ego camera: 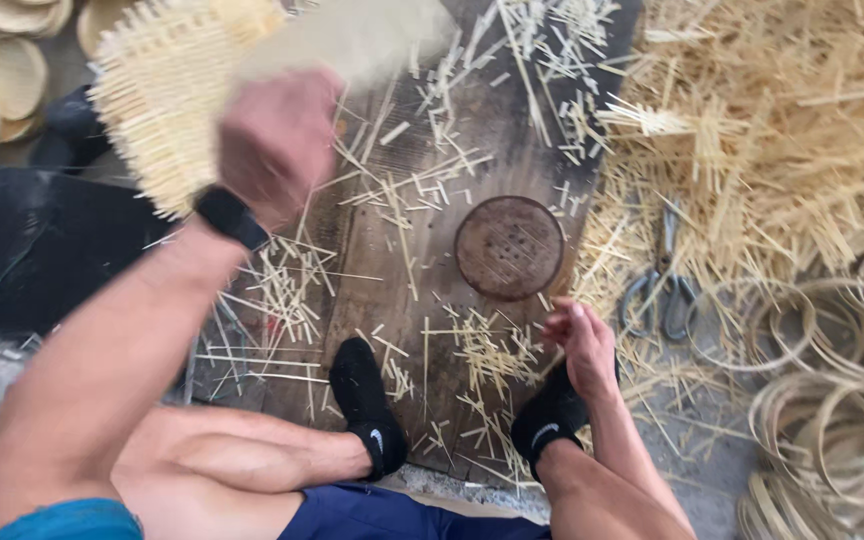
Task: The person constructs a bamboo steamer basket by fitting a woven base into a circular rim, using shears to trim the excess bamboo strips, and pressing a wooden block onto the base to secure it.
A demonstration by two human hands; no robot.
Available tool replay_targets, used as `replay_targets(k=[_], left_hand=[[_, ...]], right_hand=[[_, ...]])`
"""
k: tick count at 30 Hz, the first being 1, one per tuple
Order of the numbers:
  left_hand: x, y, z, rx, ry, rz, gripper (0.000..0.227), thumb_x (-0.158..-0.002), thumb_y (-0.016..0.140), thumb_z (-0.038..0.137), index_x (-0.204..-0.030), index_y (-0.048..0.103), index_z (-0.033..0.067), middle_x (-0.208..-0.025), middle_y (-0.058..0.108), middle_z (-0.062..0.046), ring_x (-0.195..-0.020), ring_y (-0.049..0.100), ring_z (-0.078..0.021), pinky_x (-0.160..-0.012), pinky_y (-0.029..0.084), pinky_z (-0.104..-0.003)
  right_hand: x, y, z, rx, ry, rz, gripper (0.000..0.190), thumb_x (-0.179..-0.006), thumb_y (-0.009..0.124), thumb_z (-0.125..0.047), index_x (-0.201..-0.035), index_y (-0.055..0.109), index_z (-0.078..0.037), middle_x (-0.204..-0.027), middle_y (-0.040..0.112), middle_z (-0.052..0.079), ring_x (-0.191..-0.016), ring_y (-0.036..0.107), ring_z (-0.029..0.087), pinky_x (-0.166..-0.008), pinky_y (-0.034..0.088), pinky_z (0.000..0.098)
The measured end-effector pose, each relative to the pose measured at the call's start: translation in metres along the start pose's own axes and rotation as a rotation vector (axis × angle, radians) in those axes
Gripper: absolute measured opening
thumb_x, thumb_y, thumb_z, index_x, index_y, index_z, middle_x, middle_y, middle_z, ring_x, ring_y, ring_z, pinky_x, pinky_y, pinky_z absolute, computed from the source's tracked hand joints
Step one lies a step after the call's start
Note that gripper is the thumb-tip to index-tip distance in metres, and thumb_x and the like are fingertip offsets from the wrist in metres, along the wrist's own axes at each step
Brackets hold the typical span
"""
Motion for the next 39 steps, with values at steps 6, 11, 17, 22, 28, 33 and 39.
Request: replay_targets(k=[6, 11, 17, 22, 28, 33, 39], left_hand=[[0.071, 0.096, 0.214, 0.316, 0.455, -0.22, 0.023, -0.095, 0.061, 0.01, -0.115, 0.067, 0.0007, -0.111, 0.073, -0.019, -0.103, 0.072, -0.0274, -0.089, 0.059, -0.039], [0.109, 0.147, 0.21, 0.469, 0.269, -0.373, 0.035, -0.088, 0.068, 0.014, -0.122, 0.064, 0.0051, -0.121, 0.072, -0.017, -0.115, 0.066, -0.0281, -0.101, 0.052, -0.044], [0.128, 0.217, 0.078, 0.818, -0.963, -0.384, 0.054, -0.075, 0.085, 0.01, -0.12, 0.056, 0.0009, -0.111, 0.07, -0.017, -0.104, 0.068, -0.0256, -0.091, 0.057, -0.04], [0.171, 0.262, 0.088, 1.353, -1.426, -0.506, 0.035, -0.078, 0.082, 0.001, -0.111, 0.068, -0.0042, -0.101, 0.077, -0.014, -0.084, 0.074, -0.0163, -0.075, 0.063, -0.029], [0.162, 0.252, 0.087, 1.314, -1.332, -0.399, 0.029, -0.078, 0.083, -0.003, -0.104, 0.07, -0.0034, -0.098, 0.077, -0.011, -0.082, 0.073, -0.0142, -0.075, 0.061, -0.029], [0.167, 0.252, 0.086, 1.364, -1.362, -0.392, 0.032, -0.079, 0.082, -0.005, -0.107, 0.067, -0.0035, -0.1, 0.076, -0.013, -0.083, 0.074, -0.0158, -0.076, 0.063, -0.031], [0.153, 0.243, 0.084, 1.174, -1.359, -0.433, 0.053, -0.074, 0.084, -0.001, -0.12, 0.058, 0.0004, -0.109, 0.073, -0.016, -0.093, 0.074, -0.0198, -0.079, 0.063, -0.032]], right_hand=[[-0.016, 0.04, -0.073, -0.484, 0.044, -0.118, 0.06, -0.09, 0.057, -0.048, -0.12, 0.059, 0.005, -0.108, 0.074, 0.013, -0.099, 0.075, 0.022, -0.089, 0.061, 0.033], [-0.04, 0.037, -0.071, 0.11, -0.02, 0.045, 0.034, -0.09, 0.074, -0.004, -0.12, 0.061, 0.005, -0.11, 0.072, 0.014, -0.095, 0.071, 0.017, -0.089, 0.059, 0.0309], [-0.043, 0.031, -0.066, 0.071, -0.062, 0.038, 0.031, -0.09, 0.072, -0.001, -0.118, 0.061, 0.005, -0.11, 0.073, 0.017, -0.094, 0.072, 0.019, -0.089, 0.061, 0.0327], [-0.039, 0.032, -0.068, 0.046, -0.067, 0.039, 0.033, -0.089, 0.071, -0.001, -0.12, 0.061, 0.004, -0.113, 0.073, 0.016, -0.097, 0.072, 0.017, -0.092, 0.06, 0.032], [-0.041, 0.002, -0.045, 0.065, -0.14, 0.116, 0.03, -0.092, 0.073, -0.004, -0.119, 0.061, 0.0, -0.106, 0.071, 0.009, -0.092, 0.069, 0.012, -0.085, 0.057, 0.0274], [0.0, -0.107, -0.095, 0.741, -0.412, 0.646, 0.028, -0.089, 0.078, -0.008, -0.113, 0.063, -0.002, -0.101, 0.068, 0.01, -0.093, 0.065, 0.019, -0.086, 0.054, 0.033], [0.035, -0.164, -0.122, 1.73, -0.407, 0.667, 0.026, -0.07, 0.078, -0.016, -0.093, 0.071, -0.007, -0.103, 0.067, 0.015, -0.103, 0.062, 0.036, -0.099, 0.041, 0.0501]])
Point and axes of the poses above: each hand's wrist, its own x-axis away from the middle knuckle, its own y-axis out of the palm, z = x × y, the point moved 9 cm from there along -x, towards the middle knuckle
